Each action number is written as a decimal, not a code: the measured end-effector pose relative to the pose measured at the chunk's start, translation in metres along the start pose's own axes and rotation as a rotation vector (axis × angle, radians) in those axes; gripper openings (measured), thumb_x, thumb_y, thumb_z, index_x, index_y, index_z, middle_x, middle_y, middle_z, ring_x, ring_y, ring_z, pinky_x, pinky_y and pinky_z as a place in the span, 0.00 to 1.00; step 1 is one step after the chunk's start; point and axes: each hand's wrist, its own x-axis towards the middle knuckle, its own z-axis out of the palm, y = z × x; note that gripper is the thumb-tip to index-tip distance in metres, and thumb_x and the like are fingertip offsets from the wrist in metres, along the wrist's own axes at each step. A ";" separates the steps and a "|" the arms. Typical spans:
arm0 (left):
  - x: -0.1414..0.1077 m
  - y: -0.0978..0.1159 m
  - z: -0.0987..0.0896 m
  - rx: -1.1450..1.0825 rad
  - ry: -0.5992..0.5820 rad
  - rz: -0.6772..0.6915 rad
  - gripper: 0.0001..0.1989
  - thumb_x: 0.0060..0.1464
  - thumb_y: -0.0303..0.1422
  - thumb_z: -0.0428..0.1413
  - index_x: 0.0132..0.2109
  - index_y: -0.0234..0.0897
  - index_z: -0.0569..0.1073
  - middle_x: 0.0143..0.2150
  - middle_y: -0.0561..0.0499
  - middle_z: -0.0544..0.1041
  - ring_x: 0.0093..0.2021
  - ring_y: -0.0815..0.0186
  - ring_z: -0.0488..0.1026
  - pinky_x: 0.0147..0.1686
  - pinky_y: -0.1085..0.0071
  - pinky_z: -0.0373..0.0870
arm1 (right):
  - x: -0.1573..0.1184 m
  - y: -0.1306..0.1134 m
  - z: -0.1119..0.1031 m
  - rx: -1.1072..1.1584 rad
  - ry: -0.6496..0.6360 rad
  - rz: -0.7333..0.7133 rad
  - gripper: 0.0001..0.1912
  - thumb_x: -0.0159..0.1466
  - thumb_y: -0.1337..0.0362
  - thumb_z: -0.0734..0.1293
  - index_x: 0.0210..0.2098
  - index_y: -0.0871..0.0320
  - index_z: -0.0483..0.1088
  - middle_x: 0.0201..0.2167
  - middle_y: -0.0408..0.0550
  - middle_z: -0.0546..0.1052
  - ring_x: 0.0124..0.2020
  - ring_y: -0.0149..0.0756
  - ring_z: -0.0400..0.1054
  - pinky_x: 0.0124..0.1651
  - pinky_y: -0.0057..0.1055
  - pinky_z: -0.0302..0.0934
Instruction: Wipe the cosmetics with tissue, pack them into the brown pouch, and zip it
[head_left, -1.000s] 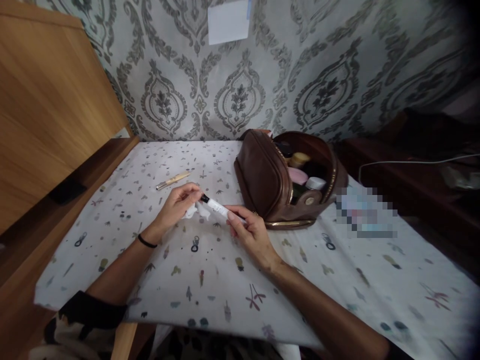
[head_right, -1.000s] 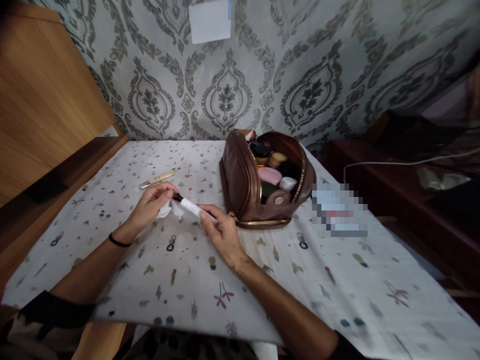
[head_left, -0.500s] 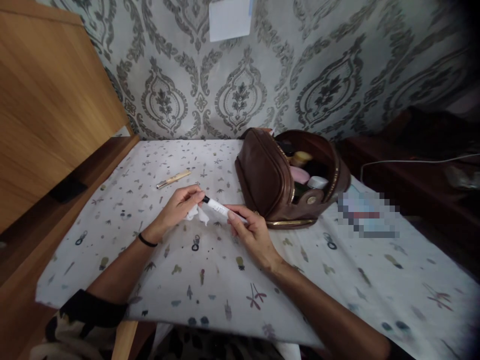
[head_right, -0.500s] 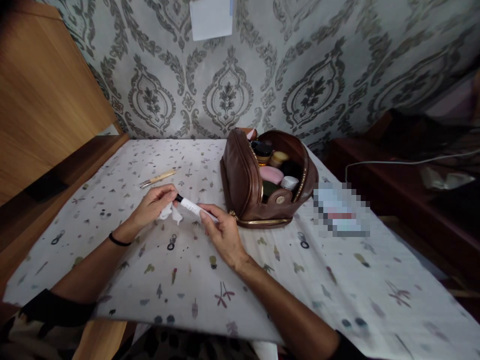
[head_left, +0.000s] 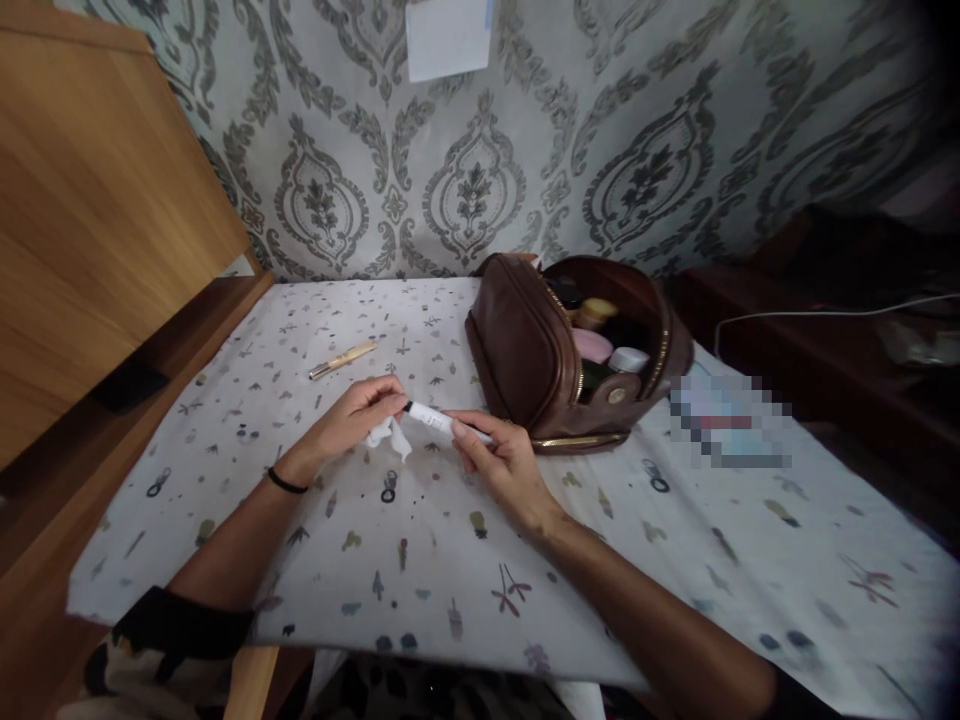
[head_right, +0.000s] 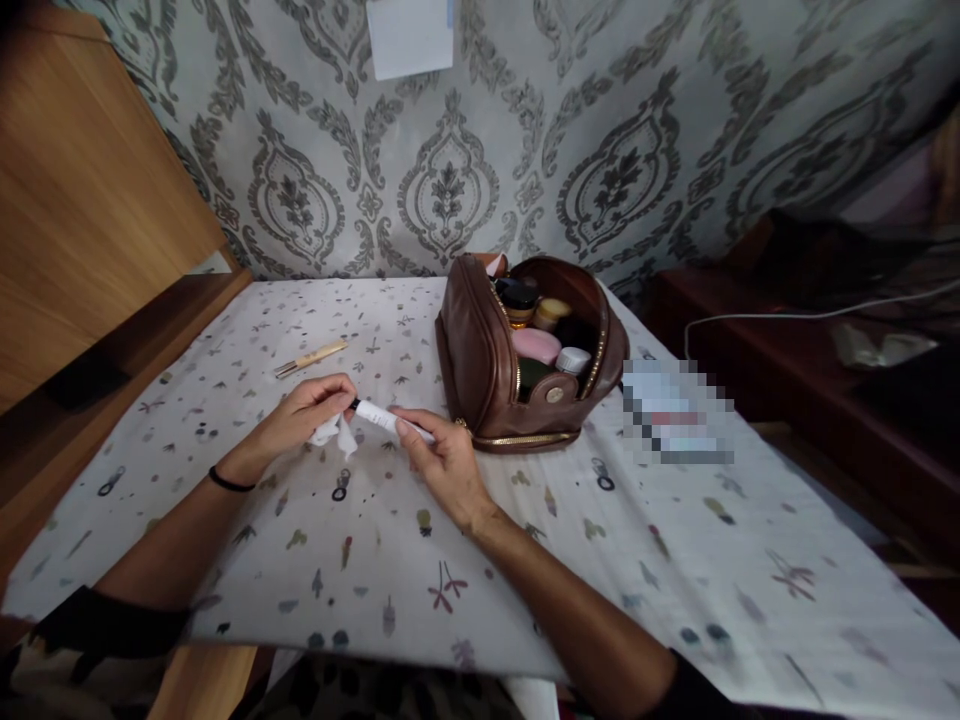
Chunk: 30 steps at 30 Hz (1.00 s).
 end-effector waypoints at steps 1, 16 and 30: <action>0.000 0.000 -0.001 -0.006 -0.016 -0.005 0.17 0.63 0.45 0.51 0.32 0.36 0.69 0.24 0.58 0.60 0.22 0.73 0.55 0.23 0.75 0.53 | 0.000 0.000 0.000 0.021 -0.008 0.008 0.21 0.64 0.51 0.66 0.43 0.61 0.79 0.17 0.39 0.64 0.18 0.28 0.57 0.22 0.26 0.51; -0.006 0.000 -0.005 -0.160 -0.140 -0.057 0.23 0.61 0.50 0.53 0.30 0.34 0.72 0.20 0.58 0.61 0.18 0.75 0.54 0.20 0.75 0.52 | 0.006 -0.009 -0.002 0.487 0.046 0.137 0.20 0.57 0.50 0.74 0.42 0.57 0.75 0.24 0.42 0.75 0.18 0.27 0.63 0.18 0.23 0.48; -0.015 0.007 0.038 -0.406 -0.403 -0.211 0.18 0.46 0.45 0.66 0.31 0.33 0.74 0.25 0.54 0.73 0.24 0.71 0.66 0.25 0.75 0.61 | 0.011 -0.012 -0.003 0.587 0.068 0.134 0.22 0.54 0.45 0.75 0.30 0.59 0.76 0.16 0.36 0.64 0.15 0.21 0.49 0.19 0.26 0.37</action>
